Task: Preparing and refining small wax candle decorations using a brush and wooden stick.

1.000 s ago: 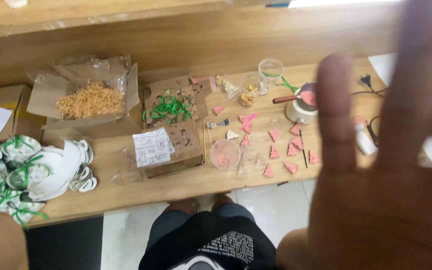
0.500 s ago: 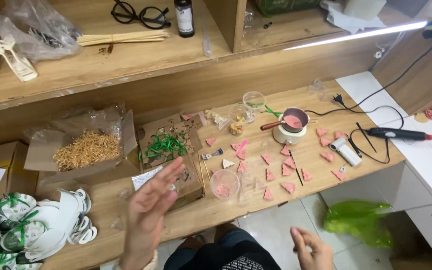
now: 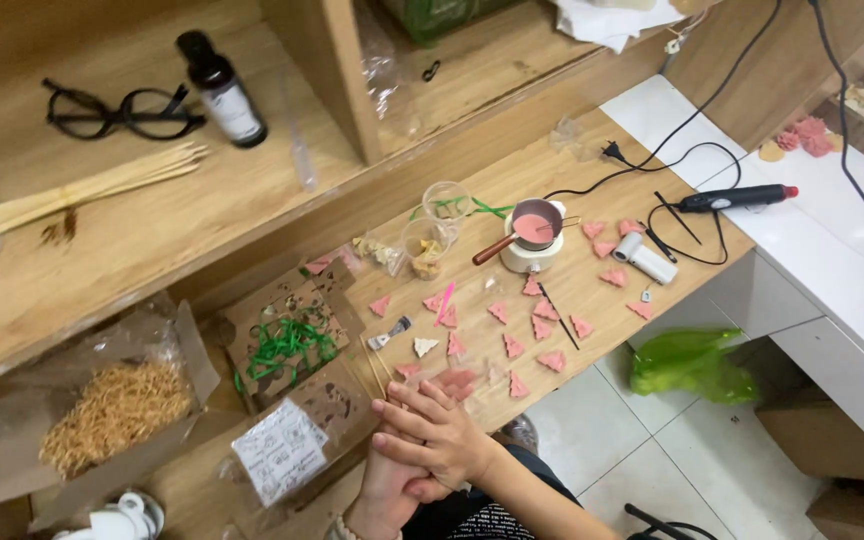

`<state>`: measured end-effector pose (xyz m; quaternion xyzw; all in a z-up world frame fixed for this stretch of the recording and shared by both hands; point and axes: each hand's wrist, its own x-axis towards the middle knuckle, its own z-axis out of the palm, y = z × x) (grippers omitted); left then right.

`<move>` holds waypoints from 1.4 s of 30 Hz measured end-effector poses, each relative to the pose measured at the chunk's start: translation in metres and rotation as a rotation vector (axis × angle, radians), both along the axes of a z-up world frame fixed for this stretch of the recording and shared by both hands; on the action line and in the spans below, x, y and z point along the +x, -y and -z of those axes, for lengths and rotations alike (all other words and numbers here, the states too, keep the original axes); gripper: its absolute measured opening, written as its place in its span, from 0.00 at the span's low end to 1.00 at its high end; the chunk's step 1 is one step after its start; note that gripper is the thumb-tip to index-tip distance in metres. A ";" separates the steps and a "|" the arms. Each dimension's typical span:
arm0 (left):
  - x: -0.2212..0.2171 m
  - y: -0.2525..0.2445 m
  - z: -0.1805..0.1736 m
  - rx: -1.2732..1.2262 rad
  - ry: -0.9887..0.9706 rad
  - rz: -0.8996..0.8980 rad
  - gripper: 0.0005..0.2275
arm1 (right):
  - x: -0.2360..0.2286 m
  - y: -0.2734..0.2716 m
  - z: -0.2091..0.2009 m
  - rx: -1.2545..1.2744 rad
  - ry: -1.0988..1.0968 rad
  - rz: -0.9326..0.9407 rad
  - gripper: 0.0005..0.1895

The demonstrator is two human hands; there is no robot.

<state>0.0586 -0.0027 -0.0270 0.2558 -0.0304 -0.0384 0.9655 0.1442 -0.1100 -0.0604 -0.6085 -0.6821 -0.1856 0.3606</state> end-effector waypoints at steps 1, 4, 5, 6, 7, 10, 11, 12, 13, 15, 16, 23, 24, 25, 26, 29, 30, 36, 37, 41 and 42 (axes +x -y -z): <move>0.013 0.003 -0.014 0.002 -0.038 -0.006 0.33 | 0.014 0.003 0.005 0.017 -0.015 0.034 0.34; 0.060 0.012 -0.042 0.126 -0.161 0.101 0.38 | 0.064 0.036 0.005 0.044 -0.052 0.380 0.35; 0.069 0.016 -0.048 0.124 -0.171 0.113 0.38 | 0.087 0.056 -0.003 0.039 -0.061 0.391 0.35; 0.080 0.021 -0.054 0.184 -0.148 0.176 0.38 | 0.111 0.076 -0.010 0.018 -0.175 0.556 0.31; 0.096 0.026 -0.059 0.246 -0.116 0.228 0.39 | 0.142 0.096 -0.018 0.000 -0.280 0.710 0.28; 0.137 0.036 -0.054 0.177 0.027 0.295 0.35 | 0.239 0.186 0.053 -0.086 -0.289 1.070 0.19; 0.151 0.044 -0.044 0.161 0.016 0.281 0.35 | 0.267 0.211 0.060 -0.108 -0.291 1.057 0.19; 0.163 0.053 -0.034 0.159 -0.057 0.214 0.32 | 0.295 0.235 0.067 -0.150 -0.312 1.081 0.21; 0.172 0.059 -0.026 0.161 -0.134 0.140 0.29 | 0.322 0.254 0.073 -0.191 -0.336 1.098 0.23; 0.184 0.079 -0.019 0.210 -0.251 0.005 0.26 | 0.365 0.272 0.091 -0.277 -0.355 1.053 0.24; 0.188 0.087 -0.016 0.269 -0.356 -0.109 0.23 | 0.386 0.276 0.100 -0.343 -0.368 1.028 0.25; 0.184 0.131 -0.010 0.231 -0.539 -0.313 0.21 | 0.448 0.235 0.144 -0.785 -0.304 0.929 0.29; 0.181 0.134 -0.009 0.224 -0.564 -0.341 0.20 | 0.451 0.234 0.151 -0.826 -0.250 0.938 0.30; 0.178 0.135 -0.008 0.216 -0.586 -0.372 0.20 | 0.454 0.229 0.158 -0.863 -0.192 0.945 0.31; 0.176 0.135 -0.008 0.212 -0.590 -0.394 0.20 | 0.457 0.229 0.160 -0.862 -0.184 0.922 0.31; 0.167 0.136 -0.011 0.175 -0.596 -0.482 0.19 | 0.458 0.231 0.156 -0.843 -0.169 0.923 0.28; 0.163 0.136 -0.012 0.186 -0.570 -0.494 0.19 | 0.452 0.233 0.148 -0.770 -0.251 0.951 0.26; 0.152 0.131 -0.001 0.200 -0.459 -0.510 0.19 | 0.354 0.211 0.011 -0.358 -0.738 0.641 0.23; 0.147 0.129 0.004 0.201 -0.448 -0.461 0.20 | 0.326 0.204 -0.018 -0.316 -0.787 0.470 0.23; 0.124 0.123 -0.005 0.124 -0.492 -0.402 0.24 | 0.216 0.143 -0.095 -0.426 -0.609 -0.056 0.30; 0.112 0.122 -0.009 0.076 -0.445 -0.400 0.25 | 0.193 0.126 -0.100 -0.479 -0.545 -0.140 0.35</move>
